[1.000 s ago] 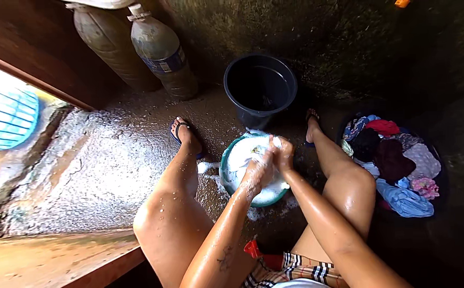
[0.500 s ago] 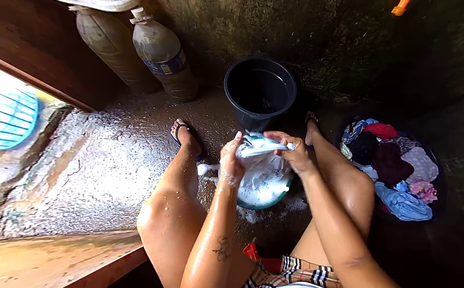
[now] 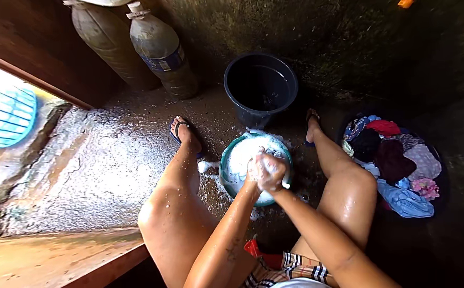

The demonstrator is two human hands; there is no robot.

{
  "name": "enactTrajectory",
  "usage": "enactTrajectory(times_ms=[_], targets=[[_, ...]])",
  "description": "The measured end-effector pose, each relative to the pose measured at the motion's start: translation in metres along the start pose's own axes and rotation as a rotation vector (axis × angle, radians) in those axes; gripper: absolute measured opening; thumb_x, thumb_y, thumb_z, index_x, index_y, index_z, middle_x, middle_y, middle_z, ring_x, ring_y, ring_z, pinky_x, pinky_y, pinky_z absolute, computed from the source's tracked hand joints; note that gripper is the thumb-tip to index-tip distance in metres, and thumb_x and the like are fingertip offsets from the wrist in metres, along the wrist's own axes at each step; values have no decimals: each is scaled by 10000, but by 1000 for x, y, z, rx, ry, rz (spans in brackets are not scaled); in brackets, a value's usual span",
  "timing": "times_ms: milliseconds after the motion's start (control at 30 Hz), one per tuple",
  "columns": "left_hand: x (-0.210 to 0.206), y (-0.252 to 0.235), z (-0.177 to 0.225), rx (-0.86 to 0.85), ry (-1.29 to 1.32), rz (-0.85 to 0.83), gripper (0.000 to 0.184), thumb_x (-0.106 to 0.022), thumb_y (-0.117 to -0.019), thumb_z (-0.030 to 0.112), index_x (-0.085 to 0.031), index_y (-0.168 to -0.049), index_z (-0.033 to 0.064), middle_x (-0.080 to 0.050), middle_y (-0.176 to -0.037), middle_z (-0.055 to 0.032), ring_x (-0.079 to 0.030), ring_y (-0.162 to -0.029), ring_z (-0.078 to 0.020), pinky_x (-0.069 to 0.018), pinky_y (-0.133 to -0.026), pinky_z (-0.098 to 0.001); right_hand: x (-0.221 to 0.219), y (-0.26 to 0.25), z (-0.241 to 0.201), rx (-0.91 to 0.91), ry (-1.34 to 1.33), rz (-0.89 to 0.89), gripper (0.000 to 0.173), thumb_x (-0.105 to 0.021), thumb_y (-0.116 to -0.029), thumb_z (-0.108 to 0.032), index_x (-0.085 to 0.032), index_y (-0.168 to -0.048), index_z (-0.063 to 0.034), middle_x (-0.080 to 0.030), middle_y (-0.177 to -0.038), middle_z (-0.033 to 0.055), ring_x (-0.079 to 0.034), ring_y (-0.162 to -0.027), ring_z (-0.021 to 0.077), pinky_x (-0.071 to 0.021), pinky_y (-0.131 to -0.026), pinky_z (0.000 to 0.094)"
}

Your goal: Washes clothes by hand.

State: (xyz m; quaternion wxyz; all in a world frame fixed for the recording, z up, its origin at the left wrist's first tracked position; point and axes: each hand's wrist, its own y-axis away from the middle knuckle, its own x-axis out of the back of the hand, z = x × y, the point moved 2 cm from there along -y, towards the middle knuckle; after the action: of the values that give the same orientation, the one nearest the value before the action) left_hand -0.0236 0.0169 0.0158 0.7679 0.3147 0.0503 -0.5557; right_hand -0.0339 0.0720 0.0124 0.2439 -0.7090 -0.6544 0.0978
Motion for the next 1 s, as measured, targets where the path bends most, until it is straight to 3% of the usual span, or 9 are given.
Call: enactTrajectory(times_ms=[133, 300, 400, 500, 567, 700, 800, 900, 1000], targets=[[-6, 25, 29, 120, -99, -146, 419, -353, -1120, 339, -655, -1049, 57, -671, -828, -20, -657, -769, -107, -570, -733, -287, 35, -46, 76, -189, 372, -69, 298, -580, -983, -172, -724, -870, 63, -700, -798, 210, -690, -773, 351, -535, -740, 577], [32, -7, 8, 226, -579, -429, 595, -282, -1096, 522, -607, -1326, 80, -696, -1131, -67, -661, -1031, -118, -549, -929, -348, 60, -62, 46, -298, 33, -48, 467, -549, -1056, -355, -592, -691, -67, -491, -584, -3, -452, -500, 77, -419, -482, 282], [41, -25, 5, 38, -622, -298, 494, -392, -1095, 384, -584, -1313, -15, -672, -1033, -68, -637, -906, -89, -543, -839, -301, 65, -50, 21, -78, -153, -539, 203, -646, -937, -88, -703, -813, 62, -687, -820, 101, -656, -805, 124, -565, -784, 304], [45, -38, 15, -105, -414, -104, 252, -549, -1033, 91, -634, -1205, -73, -705, -955, -73, -671, -832, -105, -575, -832, -319, 71, -40, 21, -67, -16, -1091, 323, -696, -962, -240, -720, -911, 78, -705, -1055, 192, -637, -1070, 230, -476, -987, 353], [43, -35, 27, -83, -648, -39, 207, -548, -1045, 106, -662, -1106, -56, -673, -895, -56, -638, -788, -83, -557, -794, -294, 76, -42, 27, -142, 114, -1209, 347, -686, -980, -269, -720, -981, 76, -687, -1122, 214, -637, -1091, 277, -482, -997, 402], [26, -19, 57, -135, -1226, -61, 333, -506, -1080, 237, -691, -1123, -36, -696, -1047, -197, -657, -1008, -261, -492, -956, -481, 72, -58, 23, -255, 248, -971, 289, -637, -998, -175, -681, -1192, 35, -673, -1201, 210, -639, -1153, 318, -493, -1038, 471], [13, 2, 80, -298, -1166, -159, 267, -530, -1064, 178, -697, -1062, -30, -686, -948, -106, -628, -880, -115, -512, -863, -340, 59, -63, 15, -147, 20, -893, 523, -701, -864, -19, -572, -1368, 34, -572, -1414, 203, -522, -1346, 294, -401, -1157, 436], [10, 17, 106, -445, -1078, -279, 184, -632, -983, 195, -714, -963, 31, -669, -858, 31, -603, -796, 25, -519, -778, -211, 52, -70, 11, -4, -149, -906, 399, -759, -901, -123, -666, -1227, 88, -661, -1286, 214, -609, -1245, 249, -447, -1114, 374], [22, 19, 125, -459, -1287, -397, 367, -750, -878, 390, -709, -1019, 53, -678, -870, 24, -614, -791, -1, -531, -770, -243, 61, -88, 7, 120, -303, -800, 156, -709, -864, 37, -724, -1003, 107, -719, -1082, 201, -668, -1080, 237, -515, -1004, 368]])
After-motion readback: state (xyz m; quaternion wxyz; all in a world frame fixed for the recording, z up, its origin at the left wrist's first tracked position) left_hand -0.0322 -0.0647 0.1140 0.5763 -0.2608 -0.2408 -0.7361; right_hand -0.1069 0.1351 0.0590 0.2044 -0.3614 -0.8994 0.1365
